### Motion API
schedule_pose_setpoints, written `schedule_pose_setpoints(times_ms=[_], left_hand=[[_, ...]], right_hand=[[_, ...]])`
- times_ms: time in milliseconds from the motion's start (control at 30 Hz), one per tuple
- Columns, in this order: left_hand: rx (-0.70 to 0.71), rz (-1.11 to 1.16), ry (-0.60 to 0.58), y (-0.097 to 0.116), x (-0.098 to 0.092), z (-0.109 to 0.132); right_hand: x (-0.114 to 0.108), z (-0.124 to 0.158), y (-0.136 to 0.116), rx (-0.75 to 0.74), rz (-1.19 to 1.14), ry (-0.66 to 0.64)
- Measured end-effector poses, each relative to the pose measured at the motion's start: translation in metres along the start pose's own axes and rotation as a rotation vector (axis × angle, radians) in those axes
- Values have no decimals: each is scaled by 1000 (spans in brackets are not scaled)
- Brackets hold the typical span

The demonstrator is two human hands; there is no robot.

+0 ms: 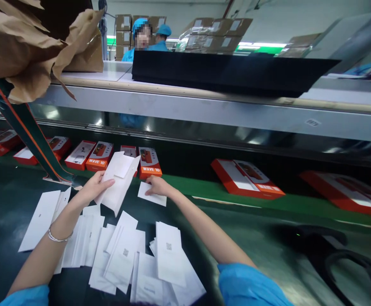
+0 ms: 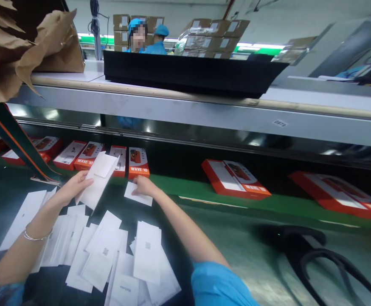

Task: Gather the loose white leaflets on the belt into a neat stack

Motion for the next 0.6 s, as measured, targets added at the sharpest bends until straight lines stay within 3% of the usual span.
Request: schedule_pose_setpoints(times_ms=[100, 167, 267, 333, 433, 600], left_hand=[[8, -247, 231, -6, -15, -7], [-22, -368, 332, -12, -18, -9], [-20, -269, 257, -20, 3, -13], [4, -8, 111, -22, 25, -12], [32, 316, -24, -20, 49, -6], [57, 428, -47, -18, 61, 1]], right_hand=[[-42, 30, -4, 62, -17, 152], [-78, 62, -16, 68, -159, 335], [-118, 105, -43, -105, -811, 685], [-120, 110, -64, -179, -990, 718], [-110, 94, -85, -107, -764, 698], [-97, 69, -111, -52, -312, 575]])
Point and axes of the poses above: each hand's wrist, its own z-axis away from the middle knuckle, its own x-axis out of the palm, y = z × x, the point moved 9 cm from there along -z, towards the middle knuckle, and after that the axes turned 5 degrees about -x, right-handed, at the moved point
